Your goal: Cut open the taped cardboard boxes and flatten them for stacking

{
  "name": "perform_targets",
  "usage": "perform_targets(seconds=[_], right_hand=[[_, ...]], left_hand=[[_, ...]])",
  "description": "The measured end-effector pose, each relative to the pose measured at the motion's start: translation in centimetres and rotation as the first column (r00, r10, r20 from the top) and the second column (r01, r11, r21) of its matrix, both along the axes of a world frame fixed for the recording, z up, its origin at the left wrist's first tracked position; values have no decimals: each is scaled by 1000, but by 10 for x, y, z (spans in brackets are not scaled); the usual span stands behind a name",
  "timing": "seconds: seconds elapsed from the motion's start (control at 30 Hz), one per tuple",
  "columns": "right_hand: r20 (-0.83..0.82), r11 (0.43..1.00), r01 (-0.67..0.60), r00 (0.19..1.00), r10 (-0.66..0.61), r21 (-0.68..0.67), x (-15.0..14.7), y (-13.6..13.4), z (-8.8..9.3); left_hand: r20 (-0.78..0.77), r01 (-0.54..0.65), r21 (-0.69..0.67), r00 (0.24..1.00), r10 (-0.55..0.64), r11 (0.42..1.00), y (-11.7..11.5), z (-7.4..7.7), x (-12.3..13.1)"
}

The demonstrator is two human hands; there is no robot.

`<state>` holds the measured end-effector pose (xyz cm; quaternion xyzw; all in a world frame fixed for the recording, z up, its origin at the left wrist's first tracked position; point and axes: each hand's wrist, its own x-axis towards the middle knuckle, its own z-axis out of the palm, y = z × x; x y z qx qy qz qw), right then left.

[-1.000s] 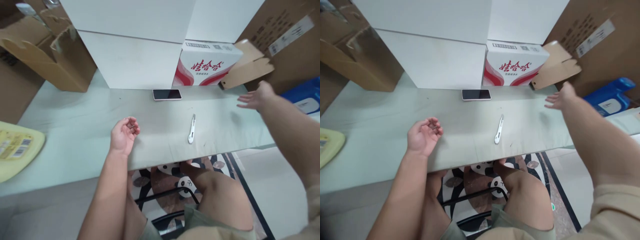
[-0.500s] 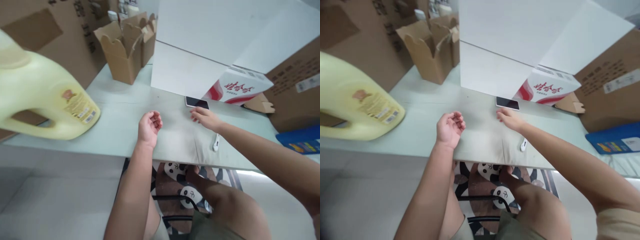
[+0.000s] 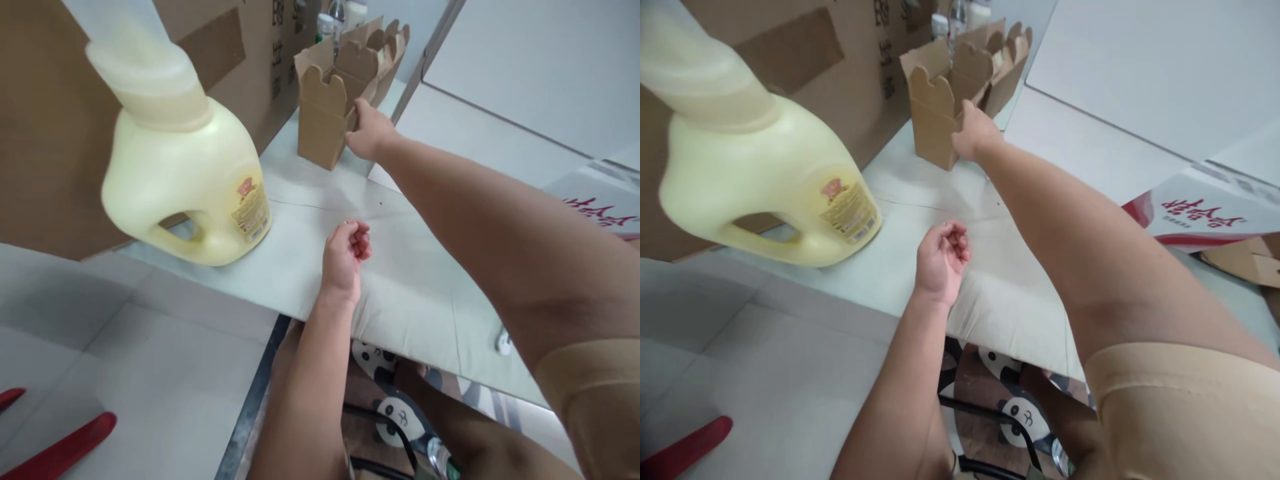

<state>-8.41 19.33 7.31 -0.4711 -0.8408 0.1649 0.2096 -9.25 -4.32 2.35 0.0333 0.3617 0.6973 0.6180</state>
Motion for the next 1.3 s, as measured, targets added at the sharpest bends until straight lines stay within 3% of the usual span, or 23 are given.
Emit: perform_targets(seconds=[0.07, 0.17, 0.27, 0.33, 0.4, 0.5, 0.6, 0.7, 0.77, 0.97, 1.13, 1.2, 1.3], right_hand=[[42, 998, 51, 998, -52, 32, 5, 0, -5], [-23, 991, 109, 994, -107, 72, 33, -26, -11], [-265, 989, 146, 955, -136, 15, 88, -81, -9], [-415, 977, 205, 885, -214, -66, 134, -129, -7], [-525, 949, 303, 795, -304, -91, 180, -180, -10], [-636, 927, 324, 680, -367, -188, 236, -243, -28], [-707, 924, 334, 607, -363, -187, 270, -277, -58], [-817, 931, 343, 497, -293, -126, 286, -287, -84], [-847, 934, 327, 446, -290, -148, 293, -287, -92], [-802, 948, 256, 517, -300, -189, 307, -290, -84], [-799, 930, 231, 478, -365, -286, 319, -302, -84], [-800, 936, 213, 487, -349, -279, 322, -303, -86], [-815, 950, 194, 490, -310, -245, 323, -301, -90]], left_hand=[[-15, -9, 7, 1000, 9, 1000, -1, -1, -3], [-131, -102, -11, 986, 100, 995, -3, -6, -9], [-354, -302, -52, 897, 265, 952, -6, -13, -18], [-441, -402, -59, 831, 338, 914, -10, -17, -25], [-498, -444, 21, 772, 394, 896, -15, -20, -27], [-554, -322, 247, 727, 406, 914, -21, -25, -17], [-575, -117, 403, 739, 350, 908, -18, -36, 6], [-678, 55, 453, 669, 304, 890, -8, -50, 31], [-726, 106, 464, 614, 309, 880, -2, -56, 43], [-710, 70, 518, 591, 383, 853, 5, -46, 66], [-649, 58, 599, 620, 442, 798, 4, -35, 81], [-621, 36, 646, 605, 498, 762, 3, -34, 83], [-616, 18, 659, 586, 526, 752, -1, -33, 82]])
